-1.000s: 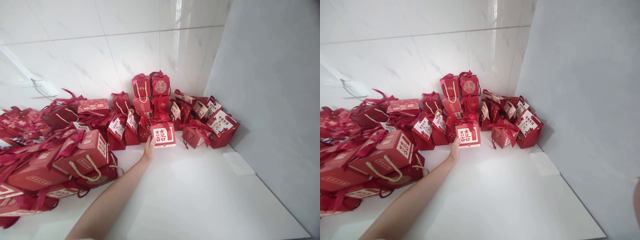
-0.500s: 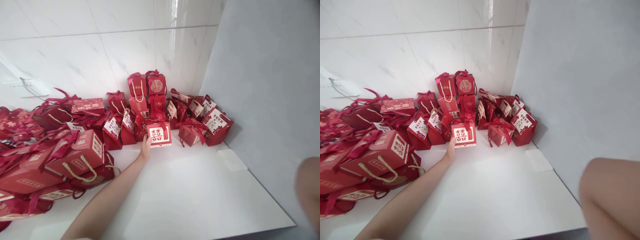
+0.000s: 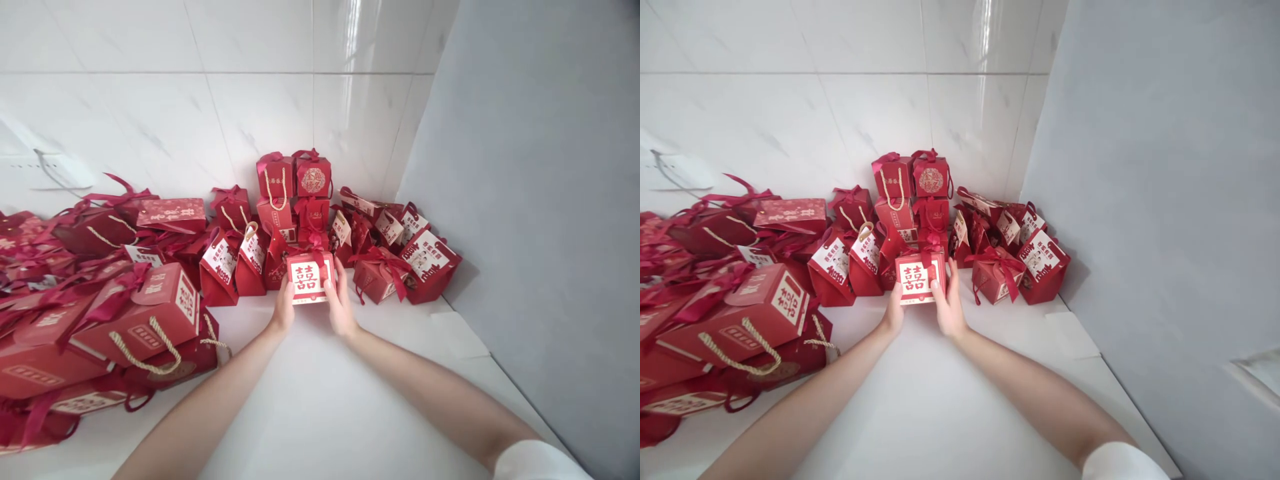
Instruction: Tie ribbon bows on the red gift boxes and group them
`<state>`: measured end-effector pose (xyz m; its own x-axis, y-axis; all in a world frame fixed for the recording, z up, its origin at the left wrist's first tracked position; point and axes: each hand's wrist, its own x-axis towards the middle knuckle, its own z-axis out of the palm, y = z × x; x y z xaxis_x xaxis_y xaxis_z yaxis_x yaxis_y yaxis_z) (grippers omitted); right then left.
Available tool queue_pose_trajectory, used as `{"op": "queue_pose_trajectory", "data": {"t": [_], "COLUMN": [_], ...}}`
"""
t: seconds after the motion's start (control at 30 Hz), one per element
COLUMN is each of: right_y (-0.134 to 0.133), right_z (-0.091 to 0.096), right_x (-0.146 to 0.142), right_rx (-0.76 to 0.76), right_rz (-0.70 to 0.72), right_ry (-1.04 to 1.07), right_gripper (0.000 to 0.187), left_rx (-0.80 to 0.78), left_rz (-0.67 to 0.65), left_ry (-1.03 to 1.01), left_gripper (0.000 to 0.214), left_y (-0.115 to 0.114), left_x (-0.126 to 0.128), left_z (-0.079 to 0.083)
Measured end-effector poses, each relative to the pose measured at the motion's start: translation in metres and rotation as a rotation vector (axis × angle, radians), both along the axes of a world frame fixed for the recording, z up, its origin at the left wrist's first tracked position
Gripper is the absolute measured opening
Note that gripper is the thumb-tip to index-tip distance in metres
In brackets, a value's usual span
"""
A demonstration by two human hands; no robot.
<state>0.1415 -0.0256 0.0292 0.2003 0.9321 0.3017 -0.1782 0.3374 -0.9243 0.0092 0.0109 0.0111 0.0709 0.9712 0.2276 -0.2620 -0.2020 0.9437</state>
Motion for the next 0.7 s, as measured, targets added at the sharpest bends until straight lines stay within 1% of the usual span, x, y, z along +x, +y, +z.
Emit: {"op": "queue_pose_trajectory", "data": {"t": [0.07,0.13,0.2,0.27,0.33,0.4,0.5,0.63,0.7], "right_y": [0.006,0.008,0.008,0.007,0.008,0.009,0.013,0.013,0.01], "right_z": [-0.013,-0.018,-0.018,-0.016,-0.014,-0.015,-0.017,-0.019,-0.019], "right_x": [-0.001,0.0,0.002,0.003,0.004,0.004,0.005,0.006,0.006], "right_rx": [-0.028,0.006,0.058,0.077,0.056,0.024,0.002,-0.013,0.018], "right_rz": [0.043,0.043,0.044,0.079,0.11,0.095,0.046,0.057,0.05], "right_ry": [0.101,0.177,0.221,0.246,0.272,0.298,0.315,0.285,0.24], "right_gripper": [0.069,0.064,0.061,0.059,0.059,0.058,0.056,0.057,0.057], "left_rx": [0.068,0.164,0.234,0.267,0.295,0.324,0.332,0.338,0.353], "left_rz": [-0.026,-0.069,-0.127,-0.184,-0.24,-0.29,-0.281,-0.236,-0.225], "left_ry": [0.057,0.139,0.195,0.212,0.213,0.217,0.266,0.311,0.32], "left_gripper": [0.074,0.07,0.07,0.071,0.073,0.082,0.092,0.089,0.086], "left_y": [-0.002,-0.004,-0.007,-0.01,-0.012,-0.013,-0.013,-0.013,-0.014], "left_x": [-0.001,-0.003,-0.006,-0.008,-0.008,-0.007,-0.006,-0.005,-0.005], "left_z": [0.0,-0.001,-0.001,0.0,0.003,0.006,0.007,0.007,0.007]}}
